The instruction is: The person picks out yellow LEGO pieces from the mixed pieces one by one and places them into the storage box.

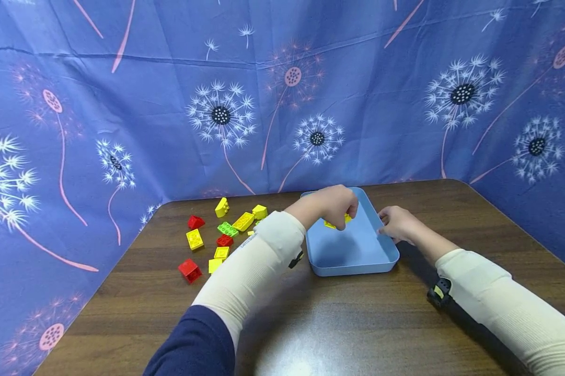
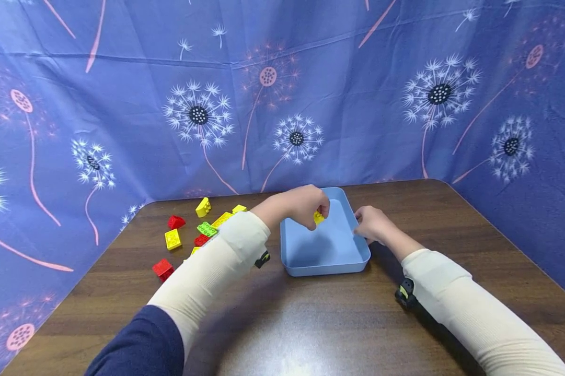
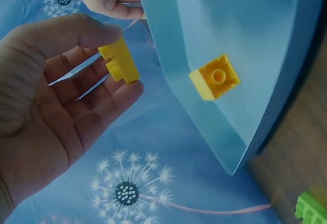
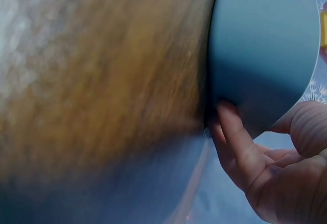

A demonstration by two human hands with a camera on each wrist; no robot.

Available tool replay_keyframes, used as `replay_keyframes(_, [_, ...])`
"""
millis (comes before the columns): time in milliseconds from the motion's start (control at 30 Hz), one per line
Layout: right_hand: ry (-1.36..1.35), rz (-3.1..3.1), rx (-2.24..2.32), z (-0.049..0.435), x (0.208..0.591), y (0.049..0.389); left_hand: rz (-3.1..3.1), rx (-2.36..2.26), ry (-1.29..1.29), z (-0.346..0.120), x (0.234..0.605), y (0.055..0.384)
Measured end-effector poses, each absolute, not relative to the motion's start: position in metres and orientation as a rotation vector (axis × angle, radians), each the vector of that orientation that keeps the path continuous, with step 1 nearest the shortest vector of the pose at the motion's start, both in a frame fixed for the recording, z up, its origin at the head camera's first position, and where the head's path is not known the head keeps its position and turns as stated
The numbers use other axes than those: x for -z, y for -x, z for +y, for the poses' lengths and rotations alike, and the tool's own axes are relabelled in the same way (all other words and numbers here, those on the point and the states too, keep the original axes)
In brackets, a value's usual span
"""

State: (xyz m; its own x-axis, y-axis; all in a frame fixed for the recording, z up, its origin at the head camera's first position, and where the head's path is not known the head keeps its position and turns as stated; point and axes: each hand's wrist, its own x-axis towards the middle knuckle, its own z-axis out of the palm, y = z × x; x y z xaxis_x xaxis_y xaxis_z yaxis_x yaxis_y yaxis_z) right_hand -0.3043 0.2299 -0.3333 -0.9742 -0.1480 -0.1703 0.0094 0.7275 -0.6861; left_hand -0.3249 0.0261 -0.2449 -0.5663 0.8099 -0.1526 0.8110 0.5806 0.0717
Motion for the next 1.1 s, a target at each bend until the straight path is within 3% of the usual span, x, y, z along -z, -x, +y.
replay_keyframes(667, [0.107,2.719,1.042,0.229,0.335,0.306,2.578,-0.016,-1.339,0.061,0.290,0.350])
replay_keyframes(1100, [0.121,2.720,1.038,0.228,0.333,0.304,2.616,0.034,-1.221,0.069,0.286,0.349])
